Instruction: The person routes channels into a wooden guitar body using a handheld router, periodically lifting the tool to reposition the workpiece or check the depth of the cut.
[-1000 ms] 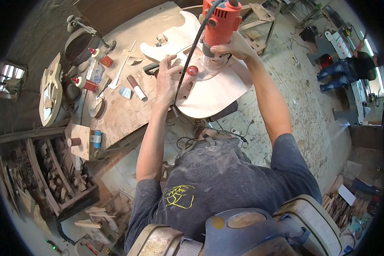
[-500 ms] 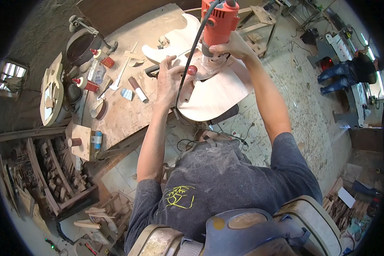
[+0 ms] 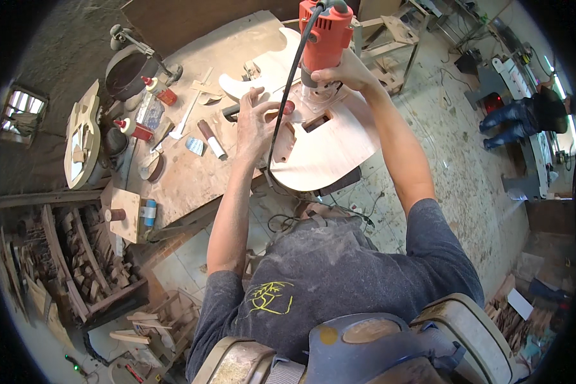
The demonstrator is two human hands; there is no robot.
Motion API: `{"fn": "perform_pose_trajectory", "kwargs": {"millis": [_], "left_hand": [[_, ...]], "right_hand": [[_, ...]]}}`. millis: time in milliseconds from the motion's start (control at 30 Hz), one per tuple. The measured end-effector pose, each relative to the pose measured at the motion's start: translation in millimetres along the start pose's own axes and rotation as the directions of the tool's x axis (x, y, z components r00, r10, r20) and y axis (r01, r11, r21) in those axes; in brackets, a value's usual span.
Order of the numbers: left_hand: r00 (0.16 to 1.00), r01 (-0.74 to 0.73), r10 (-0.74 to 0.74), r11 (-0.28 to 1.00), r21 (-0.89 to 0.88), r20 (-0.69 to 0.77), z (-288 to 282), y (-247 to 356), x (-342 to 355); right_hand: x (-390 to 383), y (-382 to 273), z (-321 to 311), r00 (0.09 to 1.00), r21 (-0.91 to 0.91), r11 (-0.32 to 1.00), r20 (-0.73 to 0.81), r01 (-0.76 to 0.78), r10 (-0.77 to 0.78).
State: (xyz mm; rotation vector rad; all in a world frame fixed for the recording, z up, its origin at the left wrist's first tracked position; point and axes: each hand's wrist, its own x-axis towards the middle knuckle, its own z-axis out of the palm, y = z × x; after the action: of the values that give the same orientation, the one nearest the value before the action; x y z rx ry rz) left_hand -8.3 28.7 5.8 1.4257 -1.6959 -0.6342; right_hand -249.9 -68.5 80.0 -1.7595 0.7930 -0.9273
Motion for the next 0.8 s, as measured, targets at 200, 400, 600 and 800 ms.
{"fn": "perform_pose_trajectory", "kwargs": {"millis": [200, 400, 600, 800], "left_hand": [[0.999, -0.015, 0.018, 0.996, 0.086, -0.029, 1, -11, 4], [0.999, -0.004, 0.008, 0.997, 0.079, -0.046, 0, -13, 9], [0.998, 0.028, -0.025, 0.997, 0.073, -0.051, -2, -9, 12], [0.998, 0.014, -0.008, 0.996, 0.092, -0.065, -3, -13, 15]], "right_hand": [[6, -5, 3, 1.000, -0.016, 1.000, -0.011, 0.012, -0.012], [12, -4, 4, 1.000, -0.010, 1.000, -0.007, 0.026, -0.026], [18, 3, 3, 0.999, -0.009, 0.999, -0.007, 0.045, -0.045], [25, 11, -2, 0.999, -0.041, 0.999, 0.014, -0.032, 0.032]]}}
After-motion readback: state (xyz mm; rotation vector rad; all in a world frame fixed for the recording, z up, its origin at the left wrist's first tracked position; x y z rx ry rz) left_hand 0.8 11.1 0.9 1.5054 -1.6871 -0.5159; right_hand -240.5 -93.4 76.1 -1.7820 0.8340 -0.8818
